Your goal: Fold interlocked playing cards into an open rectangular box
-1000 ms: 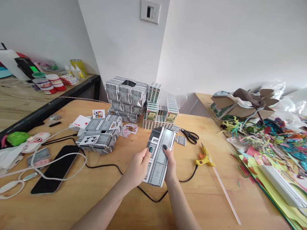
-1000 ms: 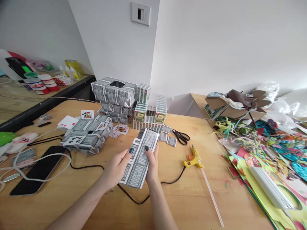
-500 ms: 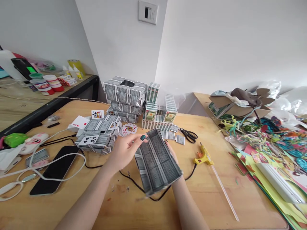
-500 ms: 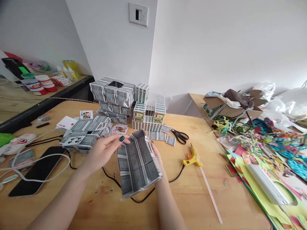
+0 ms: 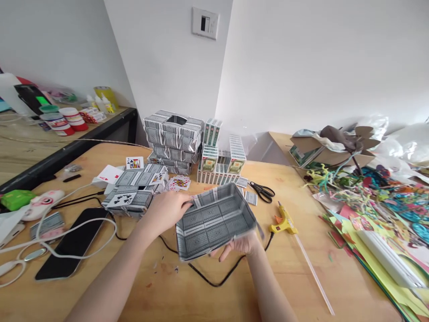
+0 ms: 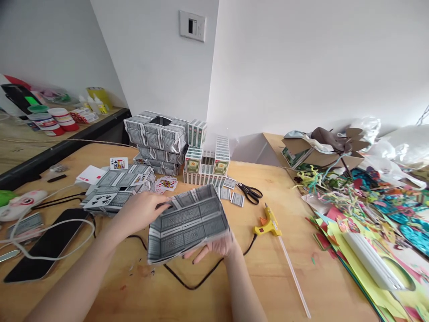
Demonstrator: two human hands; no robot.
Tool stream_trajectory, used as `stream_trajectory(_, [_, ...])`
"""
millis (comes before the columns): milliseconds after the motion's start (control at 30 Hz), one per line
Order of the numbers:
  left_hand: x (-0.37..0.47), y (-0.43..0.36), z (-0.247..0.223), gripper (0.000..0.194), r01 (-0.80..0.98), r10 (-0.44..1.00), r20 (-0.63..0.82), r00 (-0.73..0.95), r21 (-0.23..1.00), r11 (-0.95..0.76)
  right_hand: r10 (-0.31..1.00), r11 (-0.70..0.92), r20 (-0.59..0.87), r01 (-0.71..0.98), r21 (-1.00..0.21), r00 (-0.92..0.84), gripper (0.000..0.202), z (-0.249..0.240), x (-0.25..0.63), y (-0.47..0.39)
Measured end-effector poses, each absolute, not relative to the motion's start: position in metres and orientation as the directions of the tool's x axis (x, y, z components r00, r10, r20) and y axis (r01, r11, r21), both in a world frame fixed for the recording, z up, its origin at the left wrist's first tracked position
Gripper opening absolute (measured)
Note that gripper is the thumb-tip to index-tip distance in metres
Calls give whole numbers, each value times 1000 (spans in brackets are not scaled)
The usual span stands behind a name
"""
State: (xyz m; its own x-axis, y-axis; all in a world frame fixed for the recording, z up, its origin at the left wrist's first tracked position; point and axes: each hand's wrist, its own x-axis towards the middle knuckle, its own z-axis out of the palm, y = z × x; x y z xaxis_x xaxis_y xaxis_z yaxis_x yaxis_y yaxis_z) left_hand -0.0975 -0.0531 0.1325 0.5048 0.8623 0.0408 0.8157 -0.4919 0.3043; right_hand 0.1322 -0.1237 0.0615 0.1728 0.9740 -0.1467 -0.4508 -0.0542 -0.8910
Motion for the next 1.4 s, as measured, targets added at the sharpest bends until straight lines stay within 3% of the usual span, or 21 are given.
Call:
stream_trajectory(67, [-105,-61,124,30,858,894,-15,449,285,-426,918,-396,-345,-467,-790,-195,53,60,139,-121])
stream_trajectory(133, [-106,-72,113,32,906,937,-41,346,275,-322,841,-539,-413,-479,-693,-349,58,57,144,-115])
stream_trajectory(233, [-102,-91,93,34,935,963,-93,253,281,-218,925,-352,-368,-561,-749,-89,54,48,147,-107])
stream_trajectory(333, [-99,-105,79,35,956,979,-126,163,264,-126,931,-257,-342,-438,-862,128,44,38,146,-103])
stream_trajectory(533, [-102,-123,78,32,939,957,-197,211,312,-143,915,-272,-313,-181,-945,256,36,30,142,-105])
stream_trajectory(633, [-107,-126,78,34,884,933,-244,263,449,-131,921,-250,-279,-139,-958,272,37,26,144,-102])
stream_trajectory(767, [-119,-112,71,34,639,880,-228,417,762,-105,920,-224,-212,0,-975,328,34,15,155,-90])
stream_trajectory(867, [-125,-89,61,42,561,922,-180,343,826,-47,895,-189,-69,235,-954,440,32,6,167,-74])
stream_trajectory(1000, [-119,-47,41,26,667,962,84,259,705,-241,930,-58,164,573,-818,328,30,-1,174,-48])
stream_trajectory(1133, [-99,-2,21,27,773,908,346,235,500,-390,944,-57,208,744,-666,257,36,-5,165,-35])
stream_trajectory(1300, [-74,35,-3,44,927,926,362,112,297,-228,947,-115,194,834,-540,256,25,-8,155,-38])
stream_trajectory(1400, [-68,40,-12,40,950,938,325,118,239,-202,946,-93,223,856,-509,236,24,-9,152,-40])
